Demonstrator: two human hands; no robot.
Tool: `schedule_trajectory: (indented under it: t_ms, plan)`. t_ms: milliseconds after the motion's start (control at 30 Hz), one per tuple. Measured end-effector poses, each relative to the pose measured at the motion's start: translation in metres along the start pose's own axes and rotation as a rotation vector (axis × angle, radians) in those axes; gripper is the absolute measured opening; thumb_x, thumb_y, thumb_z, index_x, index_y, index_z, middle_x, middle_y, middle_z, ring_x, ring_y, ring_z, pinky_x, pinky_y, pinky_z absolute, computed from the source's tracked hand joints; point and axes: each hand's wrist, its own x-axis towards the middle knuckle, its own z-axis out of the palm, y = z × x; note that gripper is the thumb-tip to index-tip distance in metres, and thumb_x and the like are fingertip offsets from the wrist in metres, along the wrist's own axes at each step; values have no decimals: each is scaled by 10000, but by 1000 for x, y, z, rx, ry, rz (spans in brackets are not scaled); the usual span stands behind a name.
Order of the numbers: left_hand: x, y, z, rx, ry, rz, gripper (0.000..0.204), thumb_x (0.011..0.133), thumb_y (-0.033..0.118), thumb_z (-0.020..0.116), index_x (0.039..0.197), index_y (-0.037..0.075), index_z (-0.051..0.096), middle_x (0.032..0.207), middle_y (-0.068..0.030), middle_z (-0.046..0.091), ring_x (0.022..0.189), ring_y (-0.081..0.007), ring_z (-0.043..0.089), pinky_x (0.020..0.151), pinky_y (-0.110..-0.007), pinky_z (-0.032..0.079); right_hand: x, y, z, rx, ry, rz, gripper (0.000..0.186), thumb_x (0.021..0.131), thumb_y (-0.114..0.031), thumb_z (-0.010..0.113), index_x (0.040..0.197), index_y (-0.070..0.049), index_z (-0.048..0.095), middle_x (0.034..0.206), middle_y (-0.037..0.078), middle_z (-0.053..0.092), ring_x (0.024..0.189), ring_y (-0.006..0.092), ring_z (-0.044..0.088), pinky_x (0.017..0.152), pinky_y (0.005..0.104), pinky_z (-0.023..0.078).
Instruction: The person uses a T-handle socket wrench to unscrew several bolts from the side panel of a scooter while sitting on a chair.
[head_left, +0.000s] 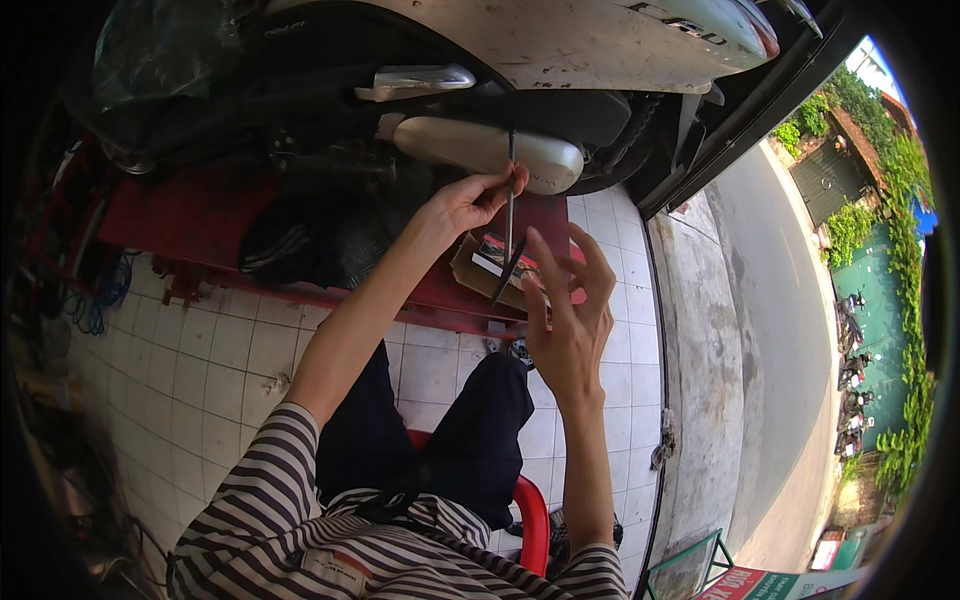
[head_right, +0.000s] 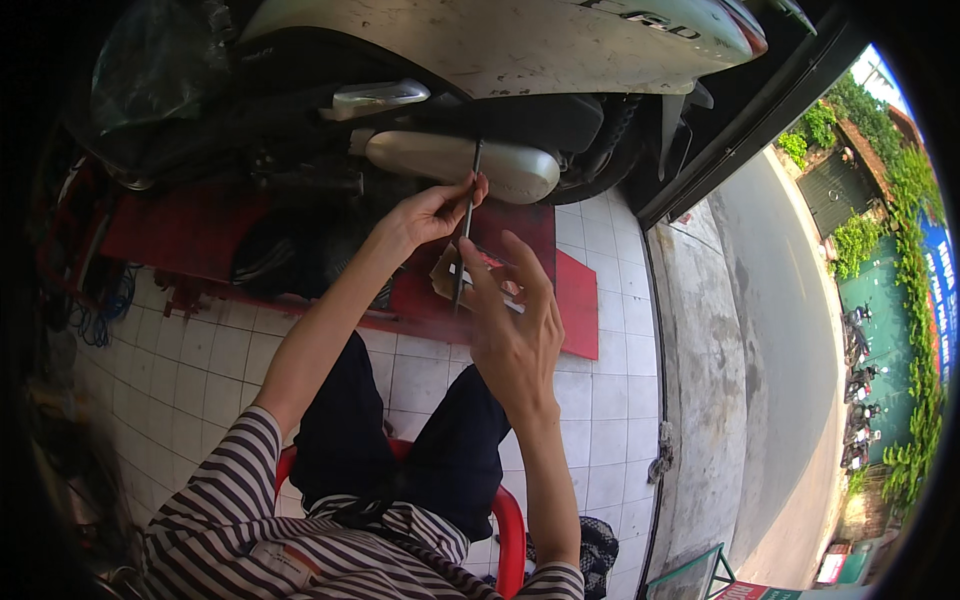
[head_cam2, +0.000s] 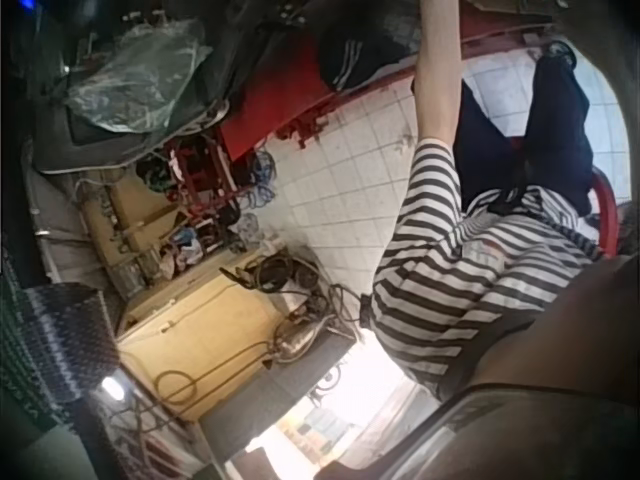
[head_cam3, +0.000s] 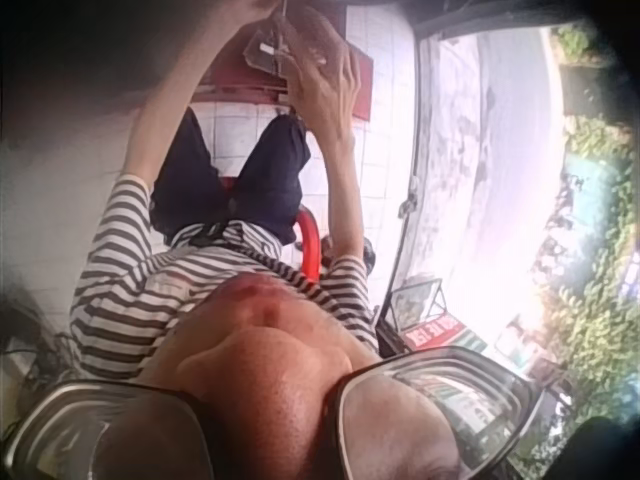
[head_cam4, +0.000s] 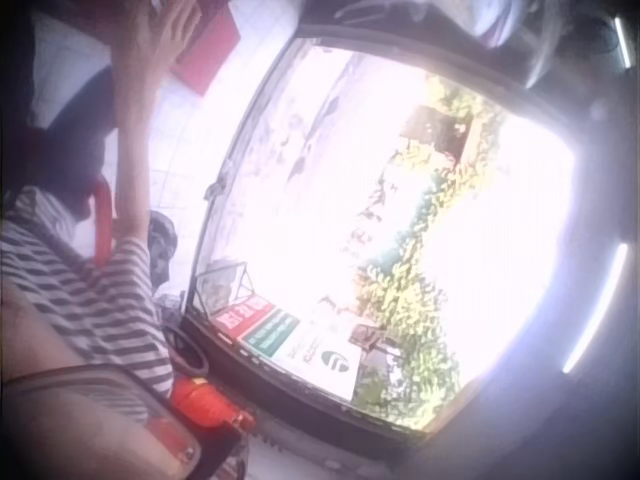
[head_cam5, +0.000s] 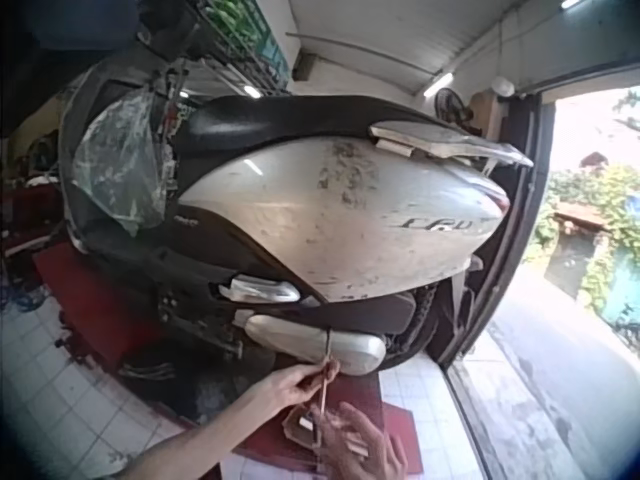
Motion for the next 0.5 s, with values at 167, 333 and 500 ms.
schedule_trajectory:
  t_ms: [167,333,500]
  plan:
    - [-4,-9,10,5,50,0,184,945,15,623,1094,-87,587,1099,-187,650,946,-231,687,837,-309,639,22,7,-2,-127,45,-265,473,745,-180,791,1207,-235,706,1264,0,633,949,171,629,824,345,455]
    - [-5,-11,10,115,52,17,193,950,25,620,1099,-92,580,1062,-166,658,946,-225,696,836,-301,633,32,0,2,-81,-126,-401,364,676,-218,798,1037,-238,758,1190,-54,660,892,129,608,777,312,431]
    - [-2,-7,2,53,53,32,203,952,44,623,1100,-89,580,1039,-152,656,944,-228,696,819,-324,643,39,6,9,-17,-60,-376,336,622,-201,799,955,-182,765,991,-92,688,784,107,602,747,298,426]
